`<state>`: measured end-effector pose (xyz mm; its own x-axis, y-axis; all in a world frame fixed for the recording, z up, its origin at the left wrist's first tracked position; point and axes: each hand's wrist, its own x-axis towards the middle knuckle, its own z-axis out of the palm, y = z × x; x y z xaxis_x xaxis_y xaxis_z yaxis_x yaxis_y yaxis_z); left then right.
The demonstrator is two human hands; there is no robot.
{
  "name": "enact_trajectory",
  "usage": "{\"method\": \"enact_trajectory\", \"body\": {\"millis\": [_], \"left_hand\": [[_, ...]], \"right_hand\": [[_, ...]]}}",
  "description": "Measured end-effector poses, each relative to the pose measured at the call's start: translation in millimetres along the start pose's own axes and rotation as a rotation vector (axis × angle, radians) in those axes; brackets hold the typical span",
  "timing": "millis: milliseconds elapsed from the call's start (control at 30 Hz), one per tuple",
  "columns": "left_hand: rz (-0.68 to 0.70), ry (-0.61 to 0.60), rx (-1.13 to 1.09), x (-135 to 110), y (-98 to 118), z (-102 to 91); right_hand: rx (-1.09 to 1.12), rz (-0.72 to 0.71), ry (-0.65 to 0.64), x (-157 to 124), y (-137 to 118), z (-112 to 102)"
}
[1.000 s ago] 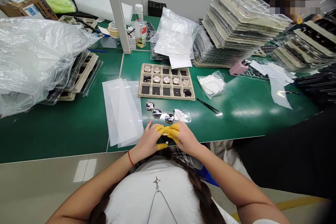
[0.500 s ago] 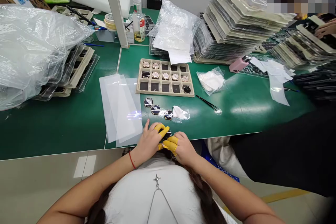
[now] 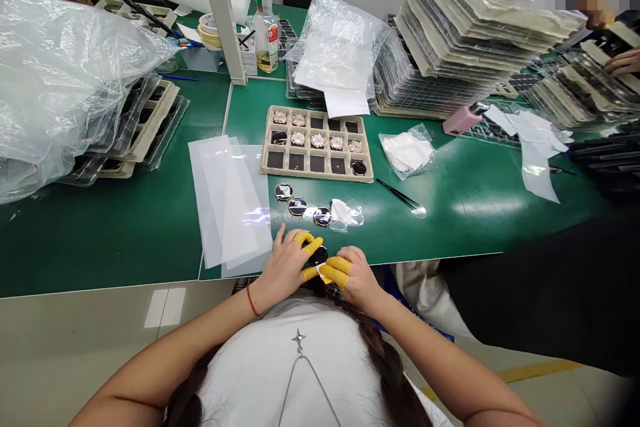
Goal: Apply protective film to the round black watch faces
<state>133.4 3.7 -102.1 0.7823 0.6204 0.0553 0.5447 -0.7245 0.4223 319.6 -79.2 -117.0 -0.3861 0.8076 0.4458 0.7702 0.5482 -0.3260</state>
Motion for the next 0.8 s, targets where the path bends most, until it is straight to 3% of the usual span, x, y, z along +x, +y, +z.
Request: {"method": "enact_trajectory", "body": {"millis": [167, 333, 467, 567, 800], "left_hand": [[-0.001, 0.004, -0.001, 0, 1, -0.7], [-0.026, 0.019, -0.042, 1, 1, 1.1], [-0.044, 0.018, -0.033, 1, 0, 3.7], [-0.043, 0.033, -0.048, 1, 0, 4.0], [-0.027, 0.051, -0.021, 1, -3, 8.5]], "right_hand": [[0.121, 0.164, 0.014, -8, -9, -6], [0.195, 0.593, 0.138, 4, -13, -3], [-0.017, 0.546, 0.106, 9, -12, 11], [-0.163, 0.557, 0.154, 7, -9, 15], [-0.053, 0.508, 0.157, 11, -9, 10]]}}
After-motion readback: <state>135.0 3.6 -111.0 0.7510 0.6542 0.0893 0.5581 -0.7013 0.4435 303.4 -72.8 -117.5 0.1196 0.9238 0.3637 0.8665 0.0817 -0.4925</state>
